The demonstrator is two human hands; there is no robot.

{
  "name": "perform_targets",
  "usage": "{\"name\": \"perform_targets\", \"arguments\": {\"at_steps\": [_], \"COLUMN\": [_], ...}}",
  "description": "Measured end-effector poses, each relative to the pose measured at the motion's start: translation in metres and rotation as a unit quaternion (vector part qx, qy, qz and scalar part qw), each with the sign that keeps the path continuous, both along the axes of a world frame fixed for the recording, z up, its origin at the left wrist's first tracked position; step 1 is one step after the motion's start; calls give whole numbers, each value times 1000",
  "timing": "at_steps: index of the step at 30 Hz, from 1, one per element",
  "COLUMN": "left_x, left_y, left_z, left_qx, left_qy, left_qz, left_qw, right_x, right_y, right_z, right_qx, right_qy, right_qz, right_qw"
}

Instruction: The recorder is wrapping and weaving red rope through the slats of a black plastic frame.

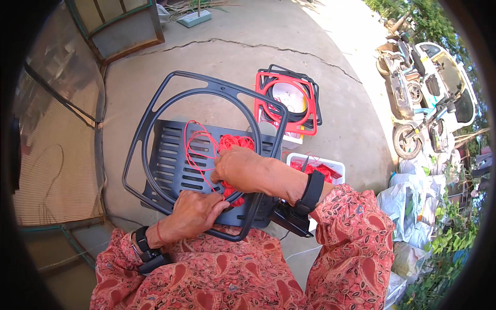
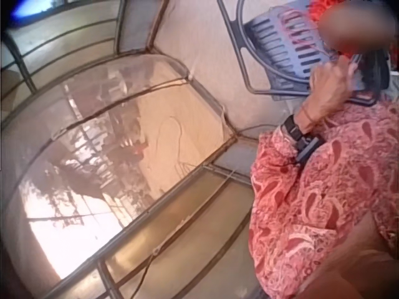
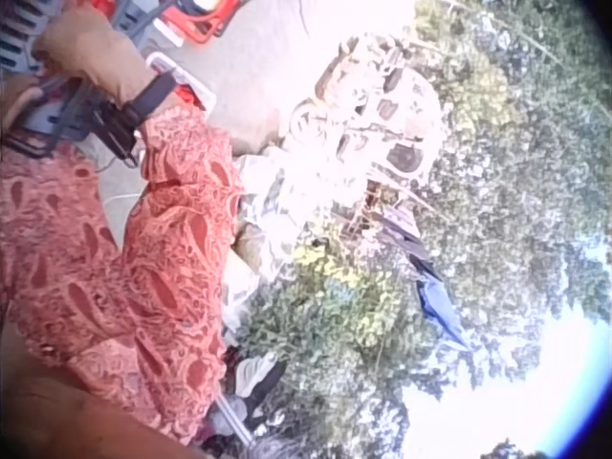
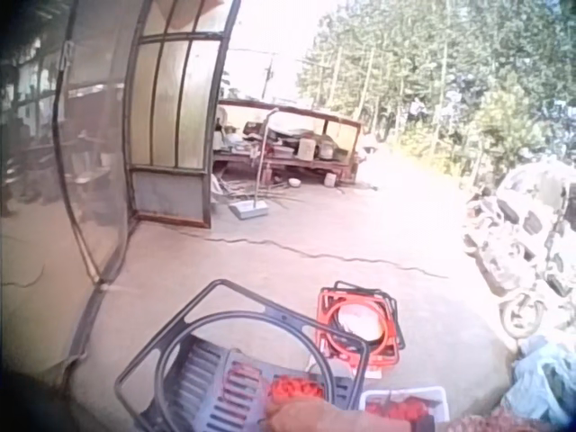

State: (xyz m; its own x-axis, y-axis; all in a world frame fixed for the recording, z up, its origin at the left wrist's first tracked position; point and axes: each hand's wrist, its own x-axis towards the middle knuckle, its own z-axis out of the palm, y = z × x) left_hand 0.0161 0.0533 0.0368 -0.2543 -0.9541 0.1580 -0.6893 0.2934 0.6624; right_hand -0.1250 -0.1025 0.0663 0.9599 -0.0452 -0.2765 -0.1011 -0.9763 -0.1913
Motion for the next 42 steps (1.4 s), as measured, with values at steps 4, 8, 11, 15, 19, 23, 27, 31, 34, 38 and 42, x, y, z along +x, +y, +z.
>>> {"name": "perform_targets", "arguments": {"at_steps": [4, 8, 11, 15, 19, 23, 27, 31, 34, 38, 42], "left_x": [0, 12, 15, 6, -5, -13, -13, -7, -1, 3, 5], "left_y": [-7, -8, -12, -19, -18, -20, -20, -23, -21, -22, -22], "left_z": [6, -9, -13, -16, -33, -35, -39, -38, -35, -37, -40], "left_qx": [5, 2, -3, 3, -17, -6, -2, 6, 4, 54, 56], "left_qy": [0, 20, 25, 35, 29, 22, 24, 42, 59, 81, 63], "left_qz": [17, 46, 49, 55, 67, 92, 97, 101, 111, 130, 107], "left_qw": [1000, 999, 998, 998, 997, 995, 995, 994, 992, 987, 991], "right_x": [-6, -15, -39, -45, -39, -38, -42, -46, -65, -78, -41], "right_y": [-10, 1, 30, 71, 86, 97, 106, 99, 92, 79, 82], "right_z": [8, 48, 43, 14, -3, -11, -26, -16, 9, 47, 17], "right_qx": [202, 135, 112, -92, -69, -45, -71, 59, 300, 469, 483], "right_qy": [-80, -266, -178, -47, 17, -32, -72, -106, -103, -76, -207], "right_qz": [-105, -175, -213, -245, -329, -383, -403, -464, -511, -578, -523], "right_qw": [970, 938, 954, 964, 942, 922, 910, 877, 799, 663, 671]}}
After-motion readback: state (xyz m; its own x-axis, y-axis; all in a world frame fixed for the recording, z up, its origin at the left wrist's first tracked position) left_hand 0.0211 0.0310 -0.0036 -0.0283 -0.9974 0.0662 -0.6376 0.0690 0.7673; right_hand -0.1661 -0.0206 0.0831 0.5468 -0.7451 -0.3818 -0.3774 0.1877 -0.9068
